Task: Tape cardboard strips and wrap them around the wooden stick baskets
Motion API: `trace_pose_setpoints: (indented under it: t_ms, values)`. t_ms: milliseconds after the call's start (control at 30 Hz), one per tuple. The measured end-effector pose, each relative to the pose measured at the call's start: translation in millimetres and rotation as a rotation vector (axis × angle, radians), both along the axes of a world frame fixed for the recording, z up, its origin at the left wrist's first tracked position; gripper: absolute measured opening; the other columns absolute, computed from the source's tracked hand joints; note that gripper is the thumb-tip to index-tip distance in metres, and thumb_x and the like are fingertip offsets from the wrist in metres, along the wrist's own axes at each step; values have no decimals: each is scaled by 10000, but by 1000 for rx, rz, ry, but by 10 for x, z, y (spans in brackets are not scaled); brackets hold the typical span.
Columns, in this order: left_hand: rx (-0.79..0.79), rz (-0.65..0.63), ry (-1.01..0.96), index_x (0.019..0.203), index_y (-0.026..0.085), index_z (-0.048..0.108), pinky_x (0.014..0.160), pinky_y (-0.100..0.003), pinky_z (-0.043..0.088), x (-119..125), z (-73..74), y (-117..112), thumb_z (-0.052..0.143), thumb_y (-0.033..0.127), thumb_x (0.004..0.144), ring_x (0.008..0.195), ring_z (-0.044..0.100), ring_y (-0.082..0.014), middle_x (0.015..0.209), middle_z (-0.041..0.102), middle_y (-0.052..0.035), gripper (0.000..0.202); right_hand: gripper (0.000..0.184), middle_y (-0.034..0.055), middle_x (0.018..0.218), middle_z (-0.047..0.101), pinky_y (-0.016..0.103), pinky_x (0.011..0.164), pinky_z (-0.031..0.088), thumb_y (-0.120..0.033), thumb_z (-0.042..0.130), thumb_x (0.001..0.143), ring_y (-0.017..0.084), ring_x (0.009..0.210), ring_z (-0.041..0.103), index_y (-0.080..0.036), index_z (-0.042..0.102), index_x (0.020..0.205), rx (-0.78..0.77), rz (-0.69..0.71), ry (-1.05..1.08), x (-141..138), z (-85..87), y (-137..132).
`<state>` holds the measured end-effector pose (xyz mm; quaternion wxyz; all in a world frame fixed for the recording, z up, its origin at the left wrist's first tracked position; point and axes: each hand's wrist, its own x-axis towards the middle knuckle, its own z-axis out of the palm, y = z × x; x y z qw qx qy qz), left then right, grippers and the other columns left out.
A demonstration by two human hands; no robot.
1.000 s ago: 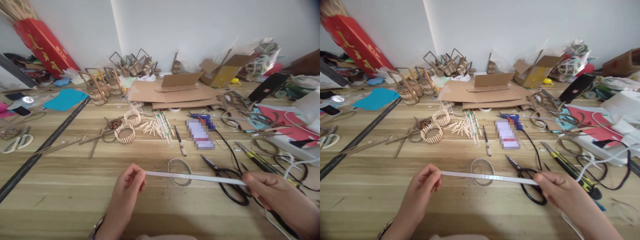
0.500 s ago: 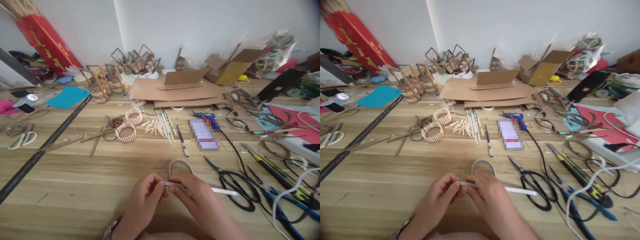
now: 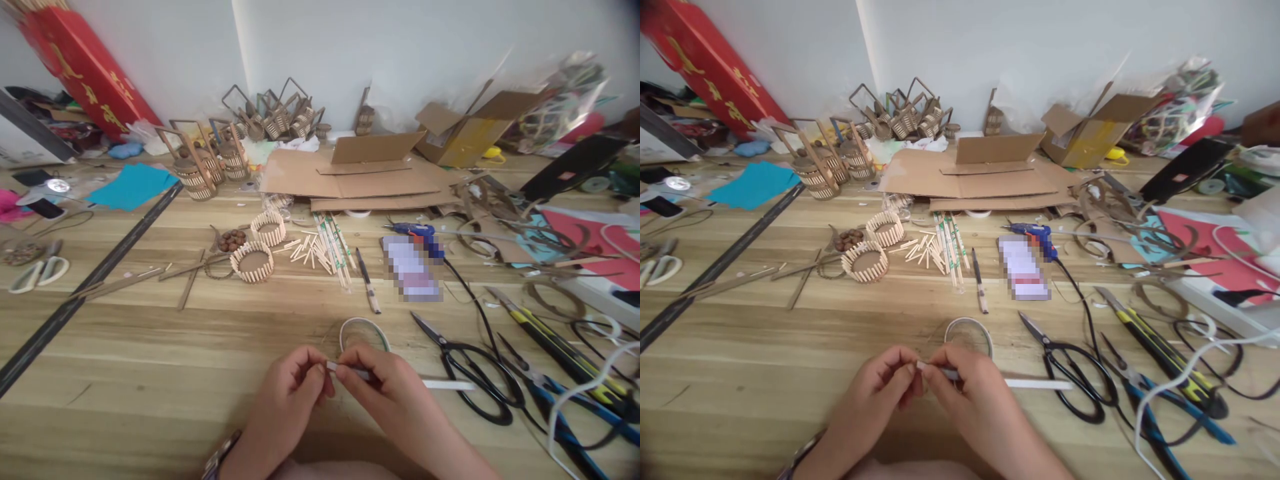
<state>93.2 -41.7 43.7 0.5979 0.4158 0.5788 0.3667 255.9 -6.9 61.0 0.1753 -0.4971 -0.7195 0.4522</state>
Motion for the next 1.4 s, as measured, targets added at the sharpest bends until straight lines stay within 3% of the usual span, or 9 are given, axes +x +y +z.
trace_pose_setpoints:
  t_ms: [167, 400, 800, 967, 1067, 1233, 1300, 1400]
  values:
    - [-27, 31, -96, 781, 175, 570, 524, -220, 364, 0, 51, 16, 544, 362, 758, 545, 462, -111, 602, 563, 28, 191, 292, -26, 586, 519, 232, 509, 341, -380, 477, 870, 120, 556, 441, -184, 606, 696, -58, -29, 29, 27, 49, 22]
    - [-47, 21, -103, 686, 185, 530, 511, -218, 331, 26, 91, 39, 570, 356, 711, 520, 421, -97, 554, 521, 45, 177, 273, -22, 604, 536, 231, 523, 345, -373, 486, 845, 122, 570, 453, -188, 625, 700, -73, -21, 22, 6, 89, 16]
    - [-86, -64, -70, 677, 188, 536, 519, -236, 324, 32, 114, 27, 538, 341, 699, 525, 423, -107, 579, 559, 26, 155, 238, -31, 579, 467, 233, 512, 303, -332, 474, 814, 113, 566, 391, -182, 566, 652, -155, -6, 46, 53, 66, -2]
    - [-94, -103, -99, 651, 197, 510, 494, -224, 290, 28, 113, 27, 555, 336, 700, 496, 385, -95, 540, 519, 47, 154, 225, -34, 568, 478, 235, 521, 321, -296, 466, 812, 114, 555, 414, -186, 542, 631, -112, 8, 33, 57, 75, -10]
    - [-106, -87, -118, 646, 200, 503, 479, -220, 277, 26, 100, 28, 555, 346, 700, 476, 371, -90, 519, 497, 57, 164, 172, -22, 599, 539, 235, 521, 364, -245, 484, 817, 127, 566, 484, -193, 561, 672, 33, -6, 37, 58, 72, -21]
    - [-117, -22, -92, 643, 201, 499, 463, -214, 271, 19, 53, 40, 566, 370, 693, 450, 361, -86, 498, 484, 63, 189, 117, 22, 779, 640, 295, 677, 417, -146, 557, 834, 176, 759, 591, -230, 633, 804, 641, 3, 2, 92, 65, -62]
    - [-108, -14, -80, 642, 200, 495, 463, -214, 276, 21, 47, 41, 570, 379, 706, 450, 367, -86, 505, 487, 62, 205, 124, 17, 789, 646, 302, 686, 389, -139, 578, 844, 175, 762, 591, -243, 644, 840, 735, 59, -62, 102, 53, -78]
    - [-99, -35, -58, 650, 202, 492, 462, -215, 280, 30, 66, 28, 573, 401, 726, 452, 373, -89, 511, 482, 63, 228, 123, 9, 790, 643, 300, 680, 364, -132, 578, 849, 166, 753, 586, -238, 640, 859, 759, 83, -107, 96, 25, -103]
